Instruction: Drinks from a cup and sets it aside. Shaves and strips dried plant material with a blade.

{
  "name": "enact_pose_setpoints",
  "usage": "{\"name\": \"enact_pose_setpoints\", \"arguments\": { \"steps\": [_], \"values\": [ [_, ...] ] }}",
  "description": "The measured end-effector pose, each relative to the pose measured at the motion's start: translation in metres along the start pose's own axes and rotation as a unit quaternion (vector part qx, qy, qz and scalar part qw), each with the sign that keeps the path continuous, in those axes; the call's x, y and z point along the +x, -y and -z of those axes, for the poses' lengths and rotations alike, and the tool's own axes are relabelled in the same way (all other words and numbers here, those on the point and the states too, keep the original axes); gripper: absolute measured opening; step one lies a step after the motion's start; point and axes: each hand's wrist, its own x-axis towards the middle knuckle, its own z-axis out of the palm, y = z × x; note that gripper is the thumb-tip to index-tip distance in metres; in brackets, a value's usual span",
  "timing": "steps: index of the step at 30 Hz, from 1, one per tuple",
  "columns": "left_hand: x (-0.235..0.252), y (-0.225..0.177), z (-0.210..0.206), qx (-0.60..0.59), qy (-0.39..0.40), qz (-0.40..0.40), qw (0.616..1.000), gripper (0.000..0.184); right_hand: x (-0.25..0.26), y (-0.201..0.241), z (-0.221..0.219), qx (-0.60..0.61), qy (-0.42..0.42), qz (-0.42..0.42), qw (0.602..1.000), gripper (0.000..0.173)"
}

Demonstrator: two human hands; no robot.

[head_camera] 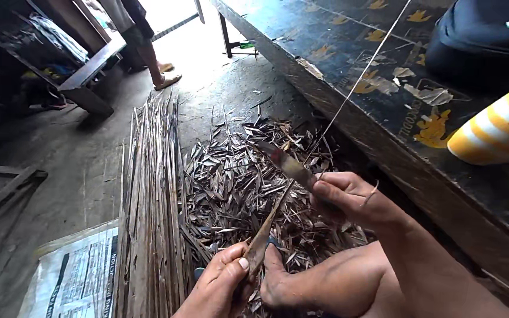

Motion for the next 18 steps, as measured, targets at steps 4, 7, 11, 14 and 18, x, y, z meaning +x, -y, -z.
{"name": "enact_pose_setpoints", "arguments": {
  "steps": [4,7,11,14,18],
  "values": [
    [0.003,-0.002,-0.001,-0.022,0.007,-0.003,1.0,0.025,-0.003,-0.006,-0.018,0.029,0.096,-0.026,0.995,0.032],
    [0.004,-0.004,-0.002,-0.086,0.029,0.006,0.996,0.029,0.0,-0.02,-0.044,0.054,0.19,-0.027,0.98,0.037],
    [0.003,-0.009,-0.002,-0.178,0.058,0.051,0.981,0.028,0.007,-0.03,-0.051,0.095,0.204,-0.004,0.974,0.036],
    [0.004,-0.01,-0.001,-0.201,0.074,0.074,0.974,0.026,0.009,-0.03,-0.04,0.077,0.177,0.023,0.981,0.035],
    [0.003,-0.01,-0.001,-0.22,0.083,0.081,0.969,0.026,0.009,-0.03,-0.035,0.042,0.146,0.056,0.987,0.034]
  ]
}}
